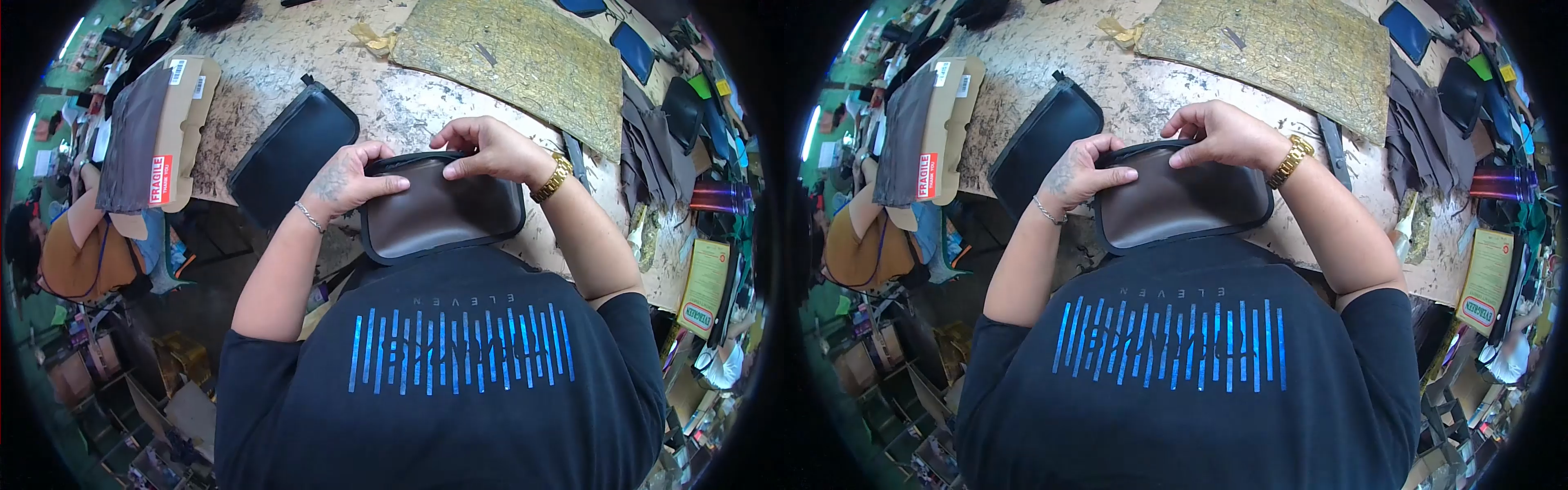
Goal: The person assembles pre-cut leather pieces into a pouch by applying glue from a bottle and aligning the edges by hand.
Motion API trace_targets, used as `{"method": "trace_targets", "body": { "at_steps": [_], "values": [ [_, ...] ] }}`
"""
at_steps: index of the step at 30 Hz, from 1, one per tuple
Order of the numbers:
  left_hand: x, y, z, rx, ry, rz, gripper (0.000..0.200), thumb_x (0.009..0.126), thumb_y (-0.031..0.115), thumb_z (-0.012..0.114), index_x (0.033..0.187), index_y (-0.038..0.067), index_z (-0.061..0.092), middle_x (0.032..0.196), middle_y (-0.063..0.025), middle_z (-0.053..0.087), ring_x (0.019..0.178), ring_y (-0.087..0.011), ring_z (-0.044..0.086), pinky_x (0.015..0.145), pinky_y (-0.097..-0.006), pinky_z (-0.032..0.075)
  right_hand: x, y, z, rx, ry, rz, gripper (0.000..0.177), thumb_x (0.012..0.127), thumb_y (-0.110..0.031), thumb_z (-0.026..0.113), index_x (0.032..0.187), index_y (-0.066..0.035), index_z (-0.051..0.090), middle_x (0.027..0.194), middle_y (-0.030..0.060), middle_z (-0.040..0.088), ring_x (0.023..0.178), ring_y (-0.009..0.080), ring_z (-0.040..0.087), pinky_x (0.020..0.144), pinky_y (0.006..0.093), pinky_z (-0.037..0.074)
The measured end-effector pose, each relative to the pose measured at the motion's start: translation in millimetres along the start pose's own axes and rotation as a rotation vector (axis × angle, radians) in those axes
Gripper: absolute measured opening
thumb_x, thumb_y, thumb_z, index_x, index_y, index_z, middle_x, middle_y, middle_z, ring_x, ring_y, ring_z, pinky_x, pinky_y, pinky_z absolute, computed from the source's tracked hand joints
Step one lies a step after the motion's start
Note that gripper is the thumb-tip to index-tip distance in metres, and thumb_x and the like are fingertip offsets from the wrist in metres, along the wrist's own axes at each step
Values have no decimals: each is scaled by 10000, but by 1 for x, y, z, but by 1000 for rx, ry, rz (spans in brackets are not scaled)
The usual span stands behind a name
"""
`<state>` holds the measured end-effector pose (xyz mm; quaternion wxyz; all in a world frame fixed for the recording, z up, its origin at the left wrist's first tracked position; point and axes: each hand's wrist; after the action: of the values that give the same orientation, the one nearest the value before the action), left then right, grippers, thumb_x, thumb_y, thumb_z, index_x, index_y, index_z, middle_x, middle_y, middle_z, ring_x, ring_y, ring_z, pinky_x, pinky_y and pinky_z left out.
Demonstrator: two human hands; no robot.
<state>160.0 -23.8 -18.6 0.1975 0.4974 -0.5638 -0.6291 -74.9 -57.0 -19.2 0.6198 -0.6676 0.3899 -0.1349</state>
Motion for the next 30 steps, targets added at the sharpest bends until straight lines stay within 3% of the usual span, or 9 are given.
{"method": "trace_targets", "body": {
  "at_steps": [4, 6, 7, 8, 9, 12, 20, 23, 30],
  "values": [
    [-3, -10, -2, 257, 41, 198, 253, 670, 148, 726, 827, 35, 562, 746, 24, 543, 699, -41, 471, 636, -198, 398, -2, 2, 6, -79, 5, -32, 457, 660, -84, 729, 1067, -28, 527, 810, 1, 553, 748, 77, 493, 664, 202, 411],
    [-2, -14, -3, 264, 16, 217, 229, 723, 185, 691, 836, 35, 561, 749, 25, 539, 702, -43, 472, 643, -199, 397, -2, 6, 5, -63, 20, -45, 353, 729, -140, 684, 1040, -28, 558, 813, -1, 562, 753, 69, 490, 655, 192, 402],
    [-2, -14, -4, 263, 15, 215, 229, 723, 185, 691, 836, 35, 561, 749, 25, 539, 702, -43, 472, 643, -199, 397, -1, 0, 2, -20, 26, 110, 279, 763, -191, 647, 984, -31, 588, 778, 2, 569, 746, 77, 500, 669, 210, 411],
    [0, -13, -4, 183, -6, 136, 216, 763, 209, 652, 850, 28, 571, 763, 20, 551, 709, -46, 480, 649, -199, 400, 0, -3, -1, 23, 33, 264, 246, 797, -241, 611, 929, -34, 618, 743, 5, 576, 740, 86, 510, 683, 228, 419],
    [1, -12, -4, 104, -28, 57, 222, 804, 234, 613, 863, 22, 580, 776, 15, 562, 716, -48, 488, 655, -199, 403, 2, 2, -1, 83, 79, 128, 240, 844, -245, 547, 892, -27, 637, 732, 6, 598, 701, 73, 509, 670, 224, 418],
    [3, -2, 2, -262, -29, -137, 267, 860, 263, 534, 871, 5, 605, 789, 6, 590, 710, -50, 508, 658, -200, 415, 4, 1, -5, 39, -5, 187, 239, 838, -237, 559, 897, -19, 636, 757, 11, 613, 684, 62, 508, 670, 222, 417],
    [7, -4, -2, -230, -111, -143, 210, 826, 190, 580, 868, -7, 638, 763, -18, 621, 677, -54, 544, 619, -185, 432, 7, -5, 0, 5, -78, 265, 269, 840, -285, 562, 844, -26, 638, 652, -71, 516, 593, 27, 407, 548, 193, 354],
    [6, -3, -1, -249, -86, -105, 211, 799, 197, 618, 858, -4, 644, 762, -28, 624, 660, -64, 549, 606, -187, 435, 10, 1, 2, -69, -103, 197, 300, 846, -304, 552, 805, -16, 625, 628, -80, 474, 597, 31, 398, 548, 203, 355],
    [4, -1, 0, -232, -90, -107, 235, 794, 204, 625, 856, -22, 646, 776, -34, 628, 683, -59, 539, 644, -194, 427, -1, 1, 15, -201, 31, -56, 273, 811, -287, 587, 821, -15, 618, 666, 41, 560, 638, 122, 501, 620, 274, 410]
  ]
}}
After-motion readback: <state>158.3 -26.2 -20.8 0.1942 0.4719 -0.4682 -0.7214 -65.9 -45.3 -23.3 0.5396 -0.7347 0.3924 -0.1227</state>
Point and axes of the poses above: each hand's wrist, its own x-axis towards the middle knuckle, its own z-axis out of the palm, y = z × x
